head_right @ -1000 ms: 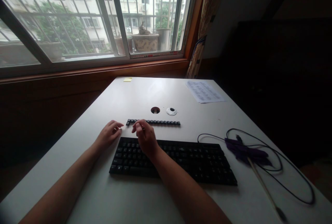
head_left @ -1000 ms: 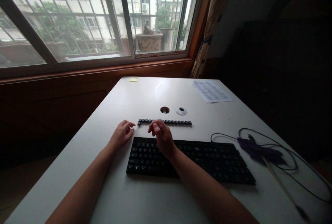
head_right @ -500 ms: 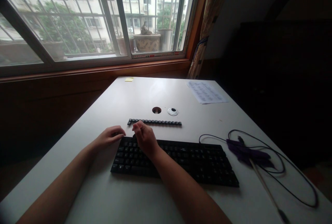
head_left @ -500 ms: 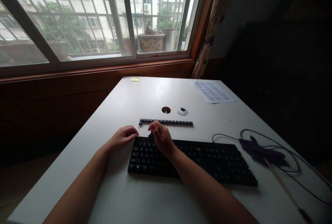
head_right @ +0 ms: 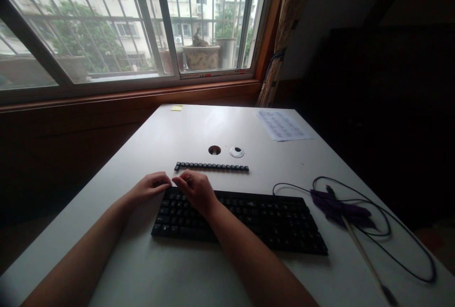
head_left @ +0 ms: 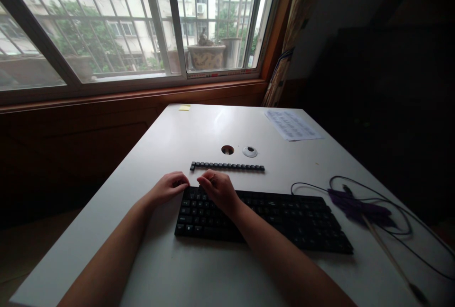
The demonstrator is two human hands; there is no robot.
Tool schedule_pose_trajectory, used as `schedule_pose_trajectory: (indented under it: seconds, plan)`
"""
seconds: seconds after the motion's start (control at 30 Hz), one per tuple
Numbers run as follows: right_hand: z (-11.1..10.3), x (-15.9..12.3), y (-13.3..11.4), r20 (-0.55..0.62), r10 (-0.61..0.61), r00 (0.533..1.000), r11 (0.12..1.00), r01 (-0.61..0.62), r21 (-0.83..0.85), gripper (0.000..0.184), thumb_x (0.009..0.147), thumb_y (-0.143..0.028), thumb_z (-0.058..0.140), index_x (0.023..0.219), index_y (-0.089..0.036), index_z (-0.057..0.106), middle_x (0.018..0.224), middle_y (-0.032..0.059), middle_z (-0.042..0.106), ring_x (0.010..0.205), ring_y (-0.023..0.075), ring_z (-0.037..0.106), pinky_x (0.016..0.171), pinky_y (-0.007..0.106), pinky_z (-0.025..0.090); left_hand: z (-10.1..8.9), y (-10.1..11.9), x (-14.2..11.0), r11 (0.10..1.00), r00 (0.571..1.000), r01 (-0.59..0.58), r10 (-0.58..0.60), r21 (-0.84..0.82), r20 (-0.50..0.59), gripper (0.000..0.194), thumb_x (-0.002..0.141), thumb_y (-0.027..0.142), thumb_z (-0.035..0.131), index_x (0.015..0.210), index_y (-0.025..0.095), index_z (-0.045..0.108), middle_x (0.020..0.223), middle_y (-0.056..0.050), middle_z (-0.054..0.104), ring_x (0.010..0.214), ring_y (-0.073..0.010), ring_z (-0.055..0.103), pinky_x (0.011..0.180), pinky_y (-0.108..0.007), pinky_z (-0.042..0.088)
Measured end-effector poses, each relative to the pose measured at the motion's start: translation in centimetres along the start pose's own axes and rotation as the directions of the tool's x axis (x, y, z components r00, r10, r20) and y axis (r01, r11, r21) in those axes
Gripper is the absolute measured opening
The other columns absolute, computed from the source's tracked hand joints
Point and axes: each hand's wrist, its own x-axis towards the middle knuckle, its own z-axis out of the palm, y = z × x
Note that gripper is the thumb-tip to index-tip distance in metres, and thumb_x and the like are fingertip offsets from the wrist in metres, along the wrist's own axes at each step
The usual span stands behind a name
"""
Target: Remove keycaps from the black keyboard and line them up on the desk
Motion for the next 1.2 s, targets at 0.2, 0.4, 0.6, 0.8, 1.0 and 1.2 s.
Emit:
schedule_pose_trajectory:
  seconds: [0.2, 0.4, 0.6, 0.8, 1.0, 1.2]
  plan:
    - [0.07, -0.14, 0.15, 0.002, -0.045, 0.999, 0.997, 0.045, -0.062, 0.034, 0.093, -0.045, 0.056, 0.074, -0.017, 0.060, 0.062, -0.0029, 0.054, 0.057, 0.0092, 0.048, 0.057, 0.022, 0.036, 0.11, -0.03, -0.07, 1.000, 1.000, 0.002, -0.002, -0.004, -0.003, 0.017, 0.088, 0.027, 0.055, 0.086, 0.017, 0.068, 0.080, -0.002, 0.063, 0.076, -0.0162, 0.058, 0.068, -0.025, 0.044]
    - [0.29, -0.21, 0.27, 0.104, -0.085, 0.991, 0.989, 0.097, -0.111, 0.036, 0.092, -0.048, 0.056, 0.075, -0.017, 0.060, 0.064, -0.0016, 0.056, 0.059, 0.0098, 0.050, 0.058, 0.021, 0.036, 0.16, -0.12, -0.05, 1.000, 1.000, 0.003, -0.003, 0.002, 0.014, 0.017, 0.089, 0.027, 0.055, 0.086, 0.016, 0.068, 0.081, -0.002, 0.063, 0.077, -0.0161, 0.058, 0.069, -0.025, 0.043]
    - [0.55, -0.35, 0.08, 0.171, -0.108, 0.979, 0.977, 0.136, -0.165, 0.037, 0.092, -0.051, 0.054, 0.078, -0.018, 0.061, 0.072, 0.0013, 0.062, 0.064, 0.0120, 0.055, 0.062, 0.021, 0.039, 0.21, -0.29, 0.00, 1.000, 1.000, 0.004, -0.004, 0.009, 0.016, 0.018, 0.089, 0.028, 0.055, 0.087, 0.016, 0.068, 0.083, -0.003, 0.064, 0.078, -0.0168, 0.058, 0.071, -0.026, 0.044]
    - [0.38, -0.31, -0.17, 0.154, -0.076, 0.985, 0.975, 0.106, -0.196, 0.036, 0.095, -0.048, 0.049, 0.077, -0.018, 0.060, 0.069, 0.0003, 0.060, 0.064, 0.0117, 0.054, 0.063, 0.021, 0.038, 0.13, -0.11, -0.10, 1.000, 1.000, 0.011, -0.011, 0.009, 0.013, 0.018, 0.089, 0.029, 0.055, 0.086, 0.016, 0.068, 0.082, -0.003, 0.064, 0.078, -0.0166, 0.057, 0.070, -0.026, 0.044]
    - [0.37, -0.16, 0.00, 0.145, -0.060, 0.988, 0.975, 0.089, -0.206, 0.037, 0.096, -0.046, 0.048, 0.077, -0.018, 0.061, 0.068, 0.0000, 0.061, 0.063, 0.0115, 0.055, 0.062, 0.021, 0.038, 0.11, -0.07, -0.05, 1.000, 1.000, 0.005, -0.005, 0.005, 0.016, 0.018, 0.090, 0.028, 0.055, 0.086, 0.016, 0.068, 0.083, -0.003, 0.064, 0.078, -0.0164, 0.058, 0.070, -0.026, 0.044]
    - [0.46, -0.42, -0.56, 0.227, -0.123, 0.966, 0.949, 0.181, -0.258, 0.035, 0.095, -0.049, 0.050, 0.083, -0.018, 0.063, 0.076, 0.0021, 0.065, 0.066, 0.0127, 0.057, 0.062, 0.022, 0.038, 0.20, -0.22, -0.02, 1.000, 1.000, 0.007, -0.007, 0.004, 0.020, 0.016, 0.089, 0.026, 0.056, 0.086, 0.017, 0.068, 0.084, -0.003, 0.064, 0.079, -0.0166, 0.058, 0.072, -0.026, 0.044]
